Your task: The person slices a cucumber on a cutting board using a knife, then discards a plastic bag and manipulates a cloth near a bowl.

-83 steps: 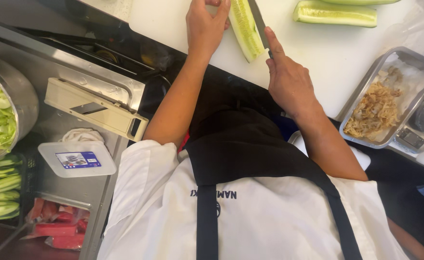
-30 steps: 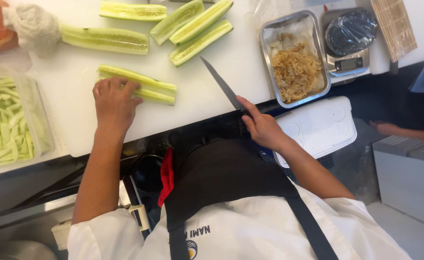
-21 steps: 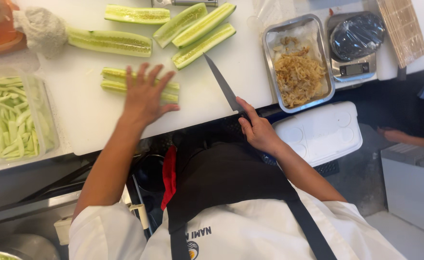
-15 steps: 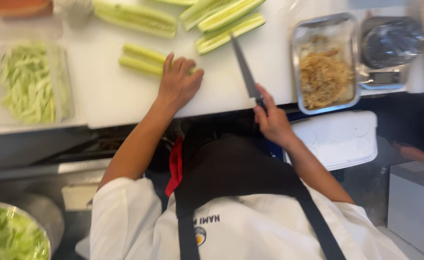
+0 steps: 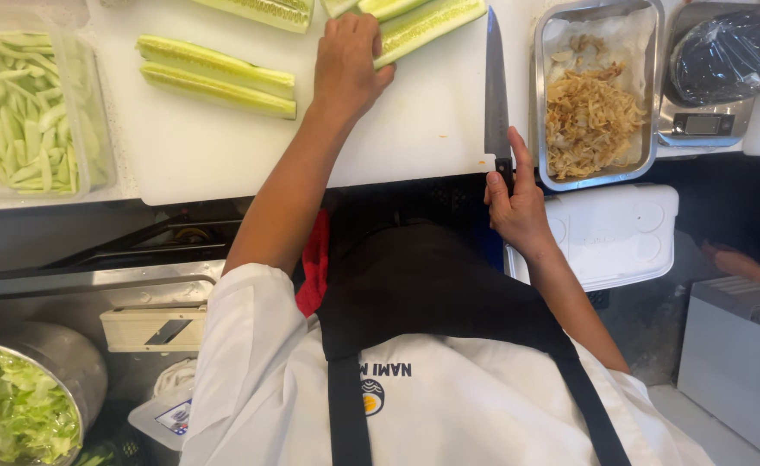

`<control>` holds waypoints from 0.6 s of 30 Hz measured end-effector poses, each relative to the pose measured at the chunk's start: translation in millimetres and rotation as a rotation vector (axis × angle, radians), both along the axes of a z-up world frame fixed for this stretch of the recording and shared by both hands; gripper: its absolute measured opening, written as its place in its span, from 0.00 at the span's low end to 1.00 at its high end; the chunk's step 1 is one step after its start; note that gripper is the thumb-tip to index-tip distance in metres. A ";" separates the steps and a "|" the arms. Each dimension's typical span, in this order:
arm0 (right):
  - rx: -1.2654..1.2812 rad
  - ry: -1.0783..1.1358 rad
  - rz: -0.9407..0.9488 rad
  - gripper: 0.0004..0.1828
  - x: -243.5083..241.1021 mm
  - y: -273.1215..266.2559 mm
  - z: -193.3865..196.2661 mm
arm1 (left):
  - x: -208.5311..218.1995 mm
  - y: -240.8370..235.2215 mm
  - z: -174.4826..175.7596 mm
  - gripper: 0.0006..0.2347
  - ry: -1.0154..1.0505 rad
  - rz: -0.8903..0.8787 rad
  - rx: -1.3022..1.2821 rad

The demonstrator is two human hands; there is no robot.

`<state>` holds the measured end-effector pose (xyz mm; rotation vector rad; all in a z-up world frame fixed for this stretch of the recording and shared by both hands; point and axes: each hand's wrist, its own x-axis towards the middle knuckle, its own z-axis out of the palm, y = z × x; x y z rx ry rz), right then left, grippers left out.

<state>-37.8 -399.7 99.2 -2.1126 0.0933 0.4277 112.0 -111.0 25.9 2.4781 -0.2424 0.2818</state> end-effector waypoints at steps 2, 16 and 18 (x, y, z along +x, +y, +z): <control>0.017 0.005 -0.045 0.37 -1.5 -0.8 -0.1 | -7.0 4.3 0.6 0.18 0.075 -0.050 0.001; -0.619 -0.271 0.821 0.33 26.1 33.5 73.5 | -67.9 78.4 49.9 0.28 0.145 -0.303 -0.042; -0.698 -0.308 0.867 0.32 35.5 48.7 86.4 | -64.4 74.9 46.5 0.29 0.326 -0.246 -0.026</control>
